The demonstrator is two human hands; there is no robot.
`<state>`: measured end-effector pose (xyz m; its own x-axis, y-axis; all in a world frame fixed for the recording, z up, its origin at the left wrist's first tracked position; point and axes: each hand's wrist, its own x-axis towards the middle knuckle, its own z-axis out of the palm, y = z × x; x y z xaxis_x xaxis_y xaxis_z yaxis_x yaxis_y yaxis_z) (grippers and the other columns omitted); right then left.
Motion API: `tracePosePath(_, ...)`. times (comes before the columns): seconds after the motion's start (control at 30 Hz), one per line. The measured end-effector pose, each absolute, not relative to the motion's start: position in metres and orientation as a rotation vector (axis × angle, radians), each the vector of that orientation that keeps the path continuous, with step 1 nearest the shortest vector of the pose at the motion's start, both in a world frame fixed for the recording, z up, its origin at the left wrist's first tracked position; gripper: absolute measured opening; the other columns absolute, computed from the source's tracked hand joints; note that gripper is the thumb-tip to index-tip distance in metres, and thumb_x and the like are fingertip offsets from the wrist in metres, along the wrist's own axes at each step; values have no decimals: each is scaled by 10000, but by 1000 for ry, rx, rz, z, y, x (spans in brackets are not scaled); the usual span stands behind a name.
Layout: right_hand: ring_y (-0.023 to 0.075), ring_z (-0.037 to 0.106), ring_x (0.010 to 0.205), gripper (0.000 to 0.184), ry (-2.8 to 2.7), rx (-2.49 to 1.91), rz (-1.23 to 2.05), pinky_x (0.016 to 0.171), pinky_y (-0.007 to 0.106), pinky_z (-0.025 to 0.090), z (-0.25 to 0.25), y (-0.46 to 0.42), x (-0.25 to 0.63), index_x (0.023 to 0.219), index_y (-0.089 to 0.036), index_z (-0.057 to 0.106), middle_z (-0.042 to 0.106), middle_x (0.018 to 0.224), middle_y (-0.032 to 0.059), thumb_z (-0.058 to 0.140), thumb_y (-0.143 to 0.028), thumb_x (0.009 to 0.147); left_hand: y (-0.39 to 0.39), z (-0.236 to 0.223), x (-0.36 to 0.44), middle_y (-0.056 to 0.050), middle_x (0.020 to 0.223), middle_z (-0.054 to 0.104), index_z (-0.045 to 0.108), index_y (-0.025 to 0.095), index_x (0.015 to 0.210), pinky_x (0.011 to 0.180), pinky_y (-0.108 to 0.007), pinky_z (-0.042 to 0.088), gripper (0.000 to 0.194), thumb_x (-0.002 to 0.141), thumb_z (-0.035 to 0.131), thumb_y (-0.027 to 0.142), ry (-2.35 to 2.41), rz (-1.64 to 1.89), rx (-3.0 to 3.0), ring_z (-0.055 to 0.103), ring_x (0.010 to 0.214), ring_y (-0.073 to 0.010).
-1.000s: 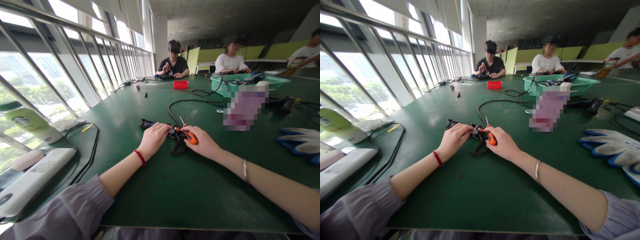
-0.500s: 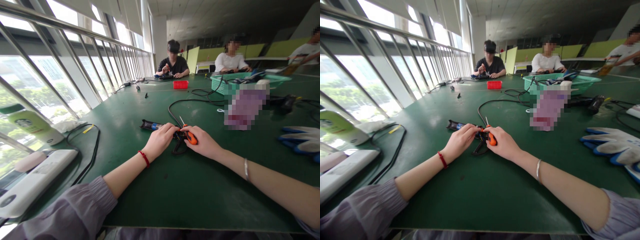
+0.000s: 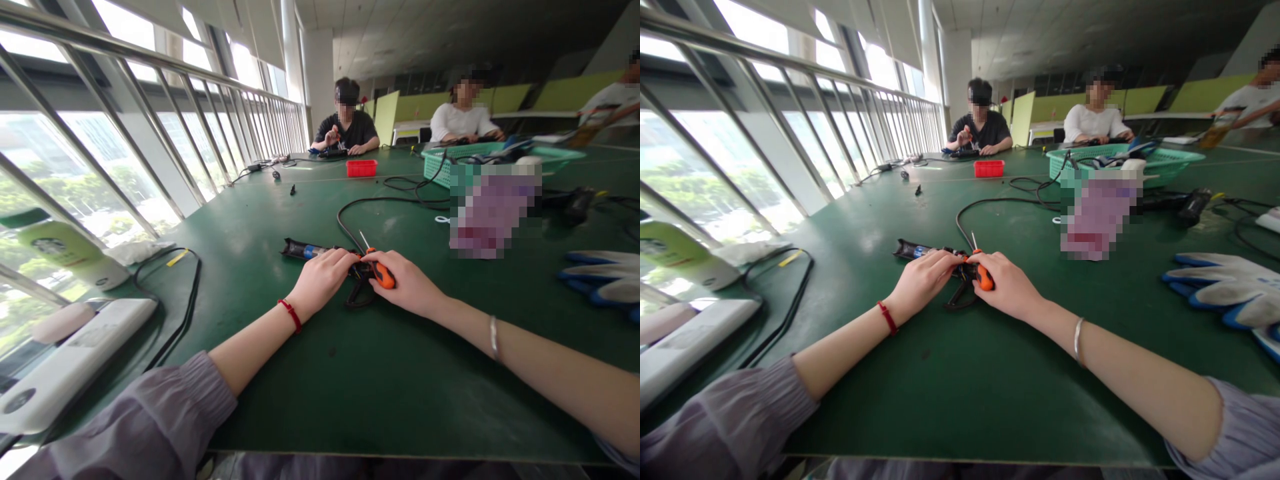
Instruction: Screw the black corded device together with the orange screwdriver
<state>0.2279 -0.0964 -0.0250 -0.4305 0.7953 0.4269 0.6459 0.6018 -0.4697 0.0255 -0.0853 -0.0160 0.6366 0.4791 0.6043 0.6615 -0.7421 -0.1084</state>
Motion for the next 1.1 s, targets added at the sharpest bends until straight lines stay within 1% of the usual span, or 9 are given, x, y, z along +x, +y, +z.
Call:
tracePosePath(0.1, 215, 580, 909, 411, -2198, -1161, 321, 822, 366, 475, -26, -97, 227, 1177, -219, 487, 588, 1016, 79, 550, -238, 772, -87, -15, 27, -69, 896, 636, 578, 151, 1005, 730, -290, 480, 253, 951, 337, 206, -893, -728, -2523, 583, 829, -171)
tracePosePath(0.2, 204, 604, 837, 447, -2115, -1189, 393, 768, 347, 478, -25, -98, 225, 1226, -222, 393, 614, 992, 69, 530, -306, 809, -89, -11, 24, -70, 932, 648, 597, 168, 1007, 808, -326, 463, 243, 941, 371, 228, -840, -703, -2498, 573, 921, -189)
tracePosePath(0.37, 177, 605, 699, 253, -1927, -1139, 320, 657, 296, 449, -8, -103, 232, 999, -226, 417, 624, 849, 27, 520, -387, 834, -77, -4, -2, -72, 1008, 641, 605, 184, 1020, 883, -363, 426, 250, 913, 431, 327, -1008, -748, -2435, 558, 968, -205)
tracePosePath(0.5, 150, 546, 591, 149, -1792, -1060, 178, 568, 279, 410, 12, -110, 244, 804, -235, 443, 532, 666, -10, 500, -362, 857, -58, -6, -30, -94, 1163, 588, 517, 172, 1205, 987, -412, 369, 466, 860, 488, 483, -1107, -606, -2533, 521, 1080, -237)
tracePosePath(0.6, 132, 516, 532, 145, -1722, -991, 192, 511, 276, 401, 21, -117, 249, 765, -238, 463, 501, 645, -20, 535, -337, 843, -52, -10, -36, -98, 1144, 589, 507, 170, 1216, 938, -402, 404, 516, 845, 491, 528, -1175, -506, -2590, 533, 1044, -243)
tracePosePath(0.7, 142, 607, 594, 144, -1633, -924, 349, 549, 288, 485, 22, -121, 249, 854, -245, 471, 543, 738, -16, 593, -308, 810, -55, -11, -31, -88, 1049, 602, 546, 177, 1135, 865, -379, 436, 474, 841, 488, 545, -1206, -474, -2574, 556, 952, -236)
tracePosePath(0.8, 155, 661, 649, 159, -1627, -861, 411, 599, 297, 532, 22, -122, 248, 849, -244, 484, 565, 769, -14, 623, -301, 796, -61, -10, -24, -73, 994, 602, 554, 183, 1074, 804, -343, 452, 441, 844, 479, 551, -1197, -458, -2597, 572, 885, -217)
tracePosePath(0.93, 130, 652, 569, 104, -1696, -829, 350, 475, 247, 477, 22, -123, 250, 810, -248, 519, 560, 744, -17, 604, -308, 817, -64, -9, -19, -61, 969, 609, 548, 188, 1024, 736, -299, 457, 381, 850, 487, 522, -1173, -457, -2638, 582, 842, -200)
tracePosePath(1.1, 131, 655, 564, 102, -1705, -838, 318, 451, 239, 454, 22, -125, 251, 813, -247, 526, 580, 751, -15, 597, -319, 825, -67, -8, -16, -56, 952, 614, 541, 187, 1006, 706, -284, 454, 355, 858, 483, 504, -1146, -452, -2673, 583, 834, -194)
